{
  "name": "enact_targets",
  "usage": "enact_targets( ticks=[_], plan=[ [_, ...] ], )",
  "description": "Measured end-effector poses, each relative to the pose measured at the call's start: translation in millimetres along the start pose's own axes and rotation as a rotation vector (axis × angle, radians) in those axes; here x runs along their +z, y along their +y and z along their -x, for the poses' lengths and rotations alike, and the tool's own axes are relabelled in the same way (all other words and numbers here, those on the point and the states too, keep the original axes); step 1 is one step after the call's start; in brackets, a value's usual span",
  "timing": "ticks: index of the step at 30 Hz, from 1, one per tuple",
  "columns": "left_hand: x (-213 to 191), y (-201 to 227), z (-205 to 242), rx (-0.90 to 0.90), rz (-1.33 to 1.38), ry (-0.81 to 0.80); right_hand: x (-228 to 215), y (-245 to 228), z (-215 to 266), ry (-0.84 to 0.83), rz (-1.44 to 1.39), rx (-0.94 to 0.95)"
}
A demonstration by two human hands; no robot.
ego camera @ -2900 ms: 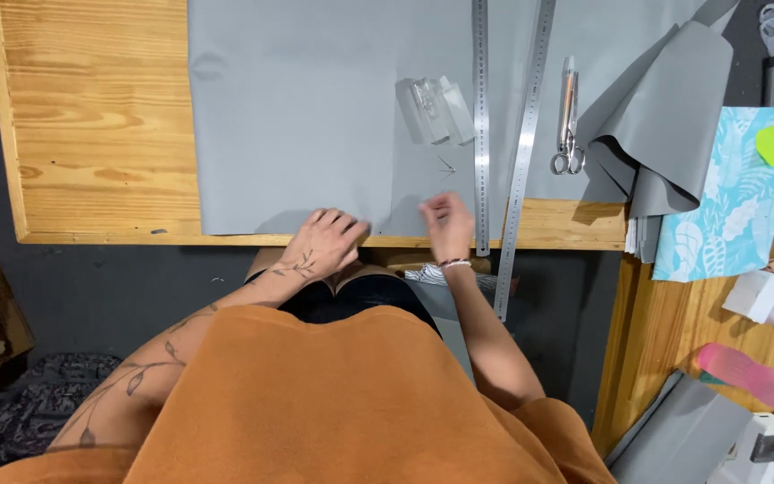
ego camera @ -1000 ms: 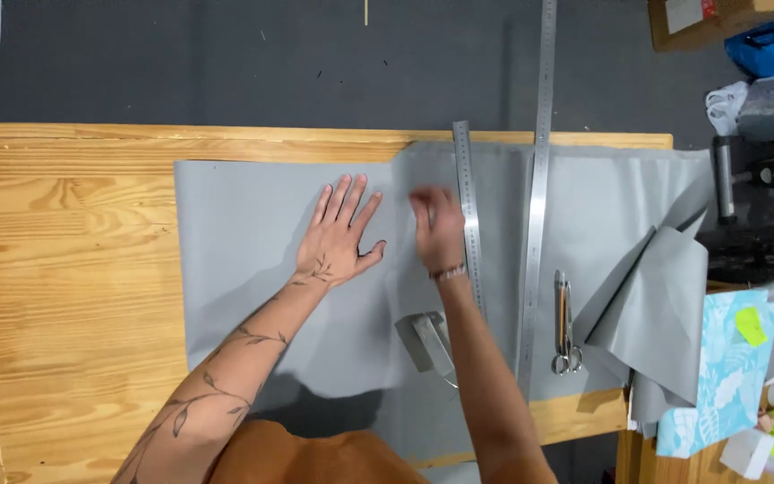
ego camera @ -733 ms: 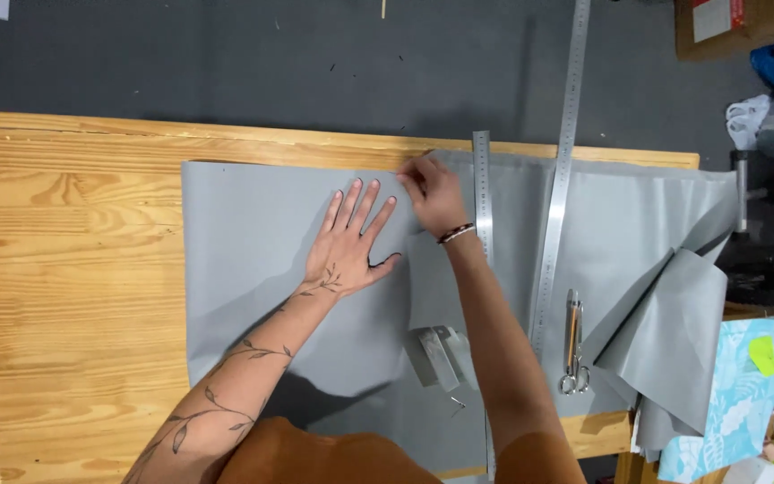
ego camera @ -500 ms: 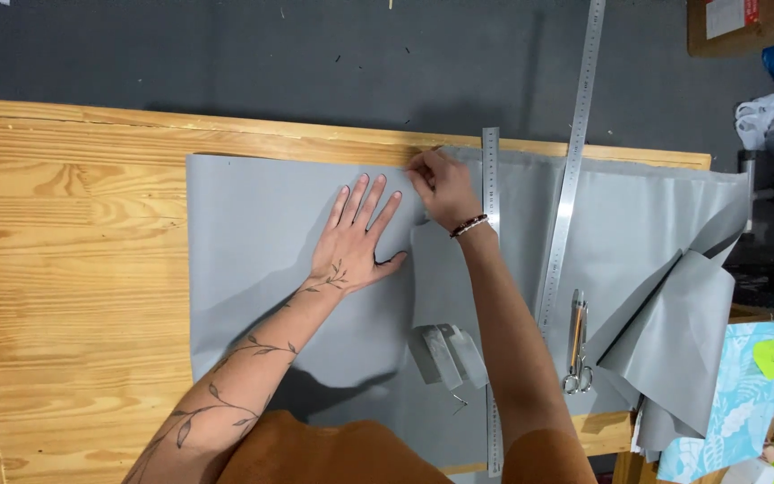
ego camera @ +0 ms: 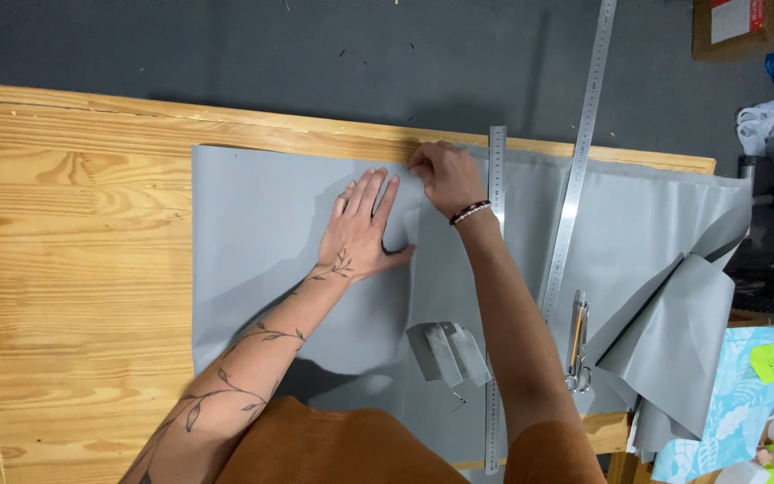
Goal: The person measures and marks a large sheet of gray fabric on a wooden table using a metal ruler and a pencil. They then use scissors to cut the fabric along the marked lines and place the cut piece into a white bin.
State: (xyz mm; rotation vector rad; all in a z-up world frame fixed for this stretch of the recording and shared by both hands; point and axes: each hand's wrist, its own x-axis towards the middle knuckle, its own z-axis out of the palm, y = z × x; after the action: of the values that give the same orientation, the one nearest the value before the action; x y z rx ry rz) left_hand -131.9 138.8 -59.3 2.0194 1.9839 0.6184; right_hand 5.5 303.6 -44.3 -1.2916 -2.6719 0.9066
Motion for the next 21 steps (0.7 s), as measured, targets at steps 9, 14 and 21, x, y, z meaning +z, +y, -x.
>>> enact_targets(
  ticks=[9, 14, 21],
  plan=[
    [-4.6, 0.4, -2.5, -0.064, 0.070, 0.034, 3.4, 1.6, -3.3, -0.004, 0.076, 0.044],
    [-3.9, 1.6, 1.0, -0.081, 0.024, 0.077, 4.4, -5.3, -2.2, -0.018, 0.052, 0.098],
    [6.0, 0.2, -1.5, -0.065, -0.015, 0.106, 9.9, -8.1, -3.3, 0.029, -0.073, 0.066]
  ],
)
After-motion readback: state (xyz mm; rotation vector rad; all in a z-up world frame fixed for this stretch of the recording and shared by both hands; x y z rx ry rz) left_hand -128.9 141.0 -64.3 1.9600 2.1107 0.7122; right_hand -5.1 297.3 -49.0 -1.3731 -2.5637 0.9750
